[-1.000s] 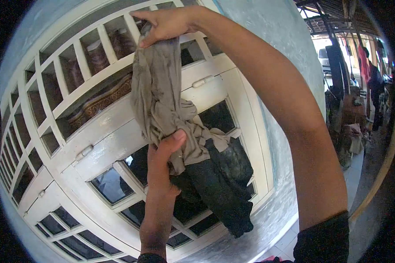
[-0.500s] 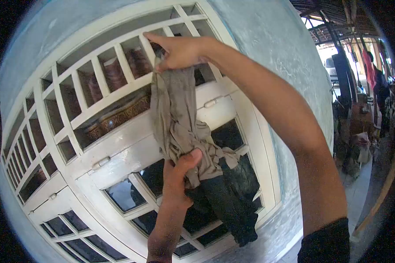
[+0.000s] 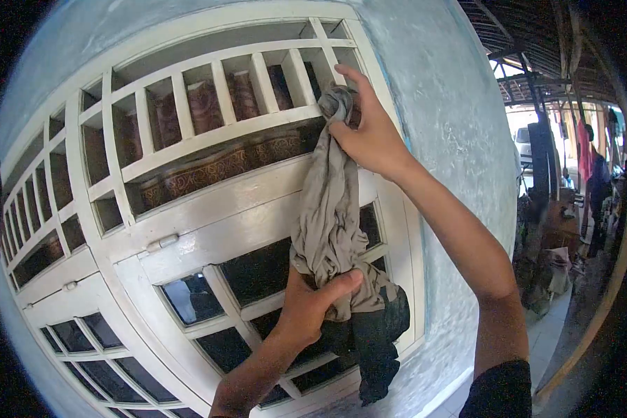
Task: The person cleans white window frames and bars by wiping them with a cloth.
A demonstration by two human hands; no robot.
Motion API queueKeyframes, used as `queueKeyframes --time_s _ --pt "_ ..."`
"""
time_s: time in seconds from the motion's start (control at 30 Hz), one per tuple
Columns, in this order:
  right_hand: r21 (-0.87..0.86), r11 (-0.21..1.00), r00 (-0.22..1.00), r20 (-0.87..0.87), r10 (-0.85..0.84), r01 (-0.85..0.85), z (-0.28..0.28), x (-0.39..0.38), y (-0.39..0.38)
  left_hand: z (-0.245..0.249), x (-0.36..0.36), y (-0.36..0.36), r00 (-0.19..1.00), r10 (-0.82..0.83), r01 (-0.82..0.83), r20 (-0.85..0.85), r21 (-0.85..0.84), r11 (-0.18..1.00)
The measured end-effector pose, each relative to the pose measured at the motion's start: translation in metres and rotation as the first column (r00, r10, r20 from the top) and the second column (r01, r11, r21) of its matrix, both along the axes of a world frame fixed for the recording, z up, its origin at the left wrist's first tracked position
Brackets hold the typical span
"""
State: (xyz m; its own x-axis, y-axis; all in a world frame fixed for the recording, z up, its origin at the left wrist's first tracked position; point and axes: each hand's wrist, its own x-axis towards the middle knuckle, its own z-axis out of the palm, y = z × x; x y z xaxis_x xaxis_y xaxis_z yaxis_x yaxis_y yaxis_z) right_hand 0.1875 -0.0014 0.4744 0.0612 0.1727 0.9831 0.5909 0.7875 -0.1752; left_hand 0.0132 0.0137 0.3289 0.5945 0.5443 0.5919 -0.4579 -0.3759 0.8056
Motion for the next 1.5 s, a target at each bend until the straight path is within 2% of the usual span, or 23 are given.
queueKeyframes --time_s 0.1,0.2,0.3,0.43,0.53,0.57,0.7,0.8,0.83,0.93,0.97,1.07,1.1,1.2,1.23,1.33,1.37,1.4,1.5 --pt "0.035 0.999 1.000 0.012 -0.001 0.001 -0.001 0.003 0.001 -0.005 0.006 0.001 1.000 -0.001 0.001 0.019 0.018 1.000" --pt "0.141 0.939 0.932 0.141 -0.333 0.314 0.001 -0.005 -0.012 0.000 0.004 -0.005 0.997 -0.028 0.028 0.072 0.014 1.000" --pt "0.249 0.889 0.863 0.245 -0.441 0.384 0.014 -0.005 -0.007 0.012 0.004 -0.011 0.994 -0.058 0.060 0.092 -0.029 0.998" --pt "0.116 0.953 0.942 0.160 -0.295 0.279 0.034 -0.009 -0.001 0.018 0.008 -0.007 0.991 -0.037 0.043 0.128 -0.045 0.998" --pt "0.178 0.941 0.923 0.209 -0.323 0.289 0.045 -0.009 0.014 0.031 0.012 -0.012 0.979 -0.092 0.116 0.180 -0.127 0.985" --pt "0.290 0.911 0.889 0.266 -0.371 0.293 0.044 -0.011 0.016 0.034 0.012 -0.014 0.974 -0.115 0.147 0.194 -0.162 0.976" --pt "0.333 0.877 0.839 0.308 -0.448 0.346 0.026 -0.025 0.029 0.024 0.017 -0.005 0.975 -0.102 0.143 0.195 -0.205 0.968" --pt "0.090 0.911 0.845 0.345 -0.408 0.403 0.000 -0.031 0.013 0.009 0.014 -0.009 0.982 -0.084 0.111 0.168 -0.160 0.981" --pt "0.306 0.887 0.854 0.290 -0.432 0.345 -0.003 -0.025 0.019 0.003 0.013 -0.010 0.985 -0.077 0.100 0.154 -0.147 0.984" --pt "-0.045 0.967 0.966 0.070 -0.247 0.251 -0.005 -0.015 -0.007 -0.006 0.013 -0.012 0.994 -0.019 0.024 0.104 -0.047 0.999" --pt "0.124 0.959 0.964 0.053 -0.262 0.254 -0.003 0.002 0.007 -0.003 0.011 -0.016 0.996 -0.001 0.003 0.094 -0.017 1.000" --pt "0.224 0.966 0.990 0.037 -0.138 0.127 0.019 0.012 0.010 0.009 0.019 -0.018 0.989 -0.031 0.029 0.143 0.009 1.000" --pt "0.090 0.995 0.999 -0.036 -0.033 0.036 0.027 0.010 0.006 0.018 0.021 -0.019 0.988 -0.041 0.041 0.147 0.000 0.999" --pt "-0.204 0.976 0.969 -0.216 -0.121 0.077 0.056 -0.010 0.005 0.036 0.029 -0.020 0.975 -0.071 0.090 0.209 -0.085 0.992" --pt "-0.244 0.969 0.993 -0.102 -0.060 0.034 0.065 -0.009 0.014 0.037 0.035 -0.015 0.968 -0.091 0.115 0.232 -0.095 0.989" --pt "-0.302 0.938 0.985 0.071 -0.158 0.172 0.072 -0.015 0.028 0.042 0.036 -0.021 0.956 -0.136 0.185 0.261 -0.174 0.967" --pt "-0.369 0.918 0.988 0.106 -0.116 0.147 0.081 0.000 0.036 0.041 0.036 -0.022 0.953 -0.137 0.190 0.270 -0.183 0.965" --pt "-0.393 0.918 0.998 0.000 -0.062 0.057 0.078 -0.002 0.027 0.038 0.037 -0.024 0.952 -0.138 0.195 0.275 -0.195 0.961" --pt "-0.355 0.931 0.988 -0.154 0.029 -0.083 0.079 0.018 0.034 0.031 0.040 -0.016 0.963 -0.120 0.167 0.242 -0.182 0.969"
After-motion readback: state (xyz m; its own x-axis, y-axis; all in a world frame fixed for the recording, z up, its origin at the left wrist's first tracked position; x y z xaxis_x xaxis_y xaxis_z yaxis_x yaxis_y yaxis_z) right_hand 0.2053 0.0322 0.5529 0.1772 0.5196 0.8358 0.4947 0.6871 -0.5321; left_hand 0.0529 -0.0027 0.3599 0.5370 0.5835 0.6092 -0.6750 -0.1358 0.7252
